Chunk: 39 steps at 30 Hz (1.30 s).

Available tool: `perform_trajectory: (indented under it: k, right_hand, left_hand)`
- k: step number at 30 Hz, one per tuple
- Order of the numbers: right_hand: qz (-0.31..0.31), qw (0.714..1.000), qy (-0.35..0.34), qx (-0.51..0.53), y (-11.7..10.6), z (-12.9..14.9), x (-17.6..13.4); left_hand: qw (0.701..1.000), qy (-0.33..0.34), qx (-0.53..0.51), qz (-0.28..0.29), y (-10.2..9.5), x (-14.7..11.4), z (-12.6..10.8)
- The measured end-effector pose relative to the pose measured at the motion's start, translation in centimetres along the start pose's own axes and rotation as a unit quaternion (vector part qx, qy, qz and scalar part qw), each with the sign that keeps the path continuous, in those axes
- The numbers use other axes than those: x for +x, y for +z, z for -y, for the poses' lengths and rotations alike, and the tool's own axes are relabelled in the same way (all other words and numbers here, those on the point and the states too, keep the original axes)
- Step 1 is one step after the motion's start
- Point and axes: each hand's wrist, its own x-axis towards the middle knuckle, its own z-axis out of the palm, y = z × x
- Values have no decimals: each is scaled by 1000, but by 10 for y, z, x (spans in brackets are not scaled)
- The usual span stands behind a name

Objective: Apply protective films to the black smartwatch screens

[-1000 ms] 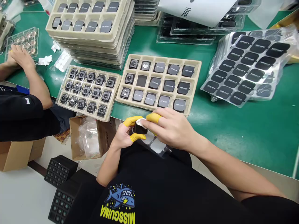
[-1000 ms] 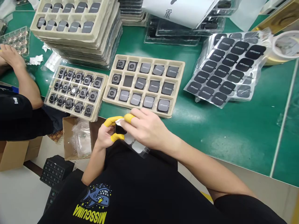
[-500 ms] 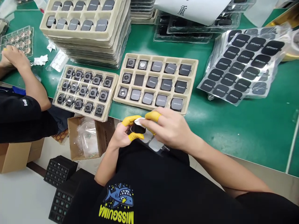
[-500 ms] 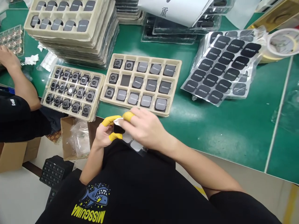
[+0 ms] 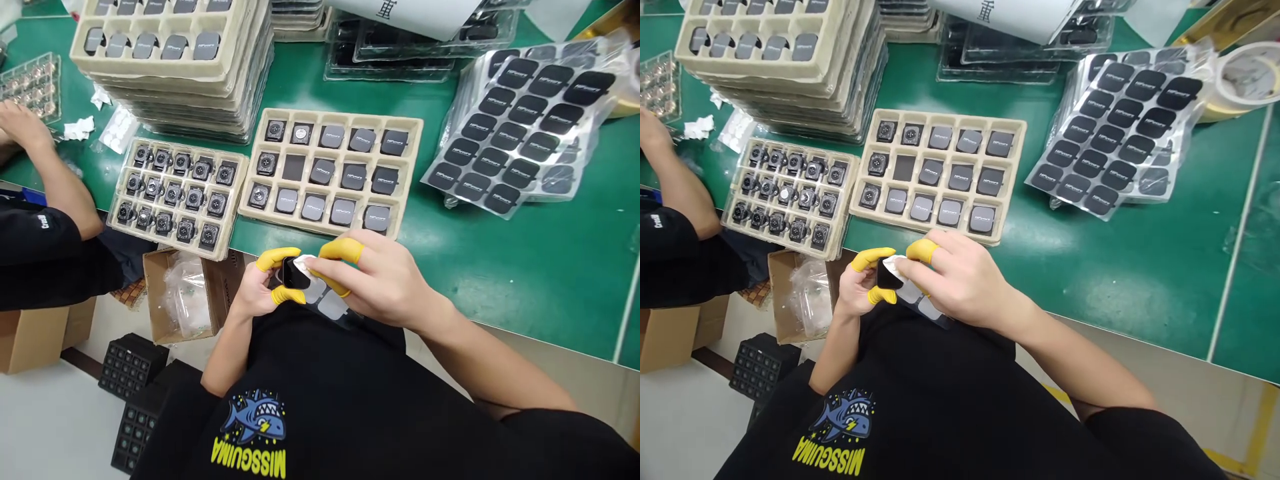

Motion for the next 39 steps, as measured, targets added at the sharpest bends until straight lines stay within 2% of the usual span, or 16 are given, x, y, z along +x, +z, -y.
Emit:
perform_trajectory:
  k: [7,12,15,18,19,21,24,26,28,29,31,32,33,34,36,39]
  right_hand:
    - [5,998,-34,50,15,6,4]
    - [97,984,-44,140,-3,-1,-8]
    - [84,990,27,110,-27,-14,-37]
    - [42,990,134,-31,-48,-33,-89]
    - [14,980,166,-106,-52,-42,-109]
    - [-23,936,260,-238,-55,-59,-151]
    - [-2,835,443,-327,-52,-79,-201]
    - [48,791,527,-308,-50,-83,-214]
    - [70,782,552,-279,-49,-76,-208]
    - [50,789,549,-271,-50,-68,-198]
    - [-42,816,519,-251,-50,-46,-167]
    - [-83,837,497,-211,-49,-32,-148]
    - [-90,867,471,-136,-47,-19,-128]
    - [-71,894,440,-50,-44,-6,-109]
    - [35,918,382,106,-36,14,-76]
    - [163,888,343,261,-20,22,-48]
  left_hand:
    - [1000,24,16,10,2,-7,6]
    - [998,3,-48,-28,-1,-10,8]
    - [997,9,-61,-50,-6,-10,4]
    - [997,27,-60,-40,-7,-8,1]
    - [997,30,-59,-38,-6,-7,1]
    - [997,34,-61,-39,-3,-6,2]
    - [996,41,-63,-42,0,-6,4]
    - [996,47,-59,-37,0,-7,4]
    - [997,46,-51,-31,0,-7,2]
    - [998,40,-46,-27,0,-7,1]
    - [999,23,-44,-19,3,-6,-1]
    - [999,15,-46,-14,6,-5,-1]
    - [999,11,-46,-7,9,-4,-2]
    - [999,11,-43,2,12,-3,-2]
    - [999,20,-28,18,19,-1,-1]
    - [998,41,-2,41,22,-2,-3]
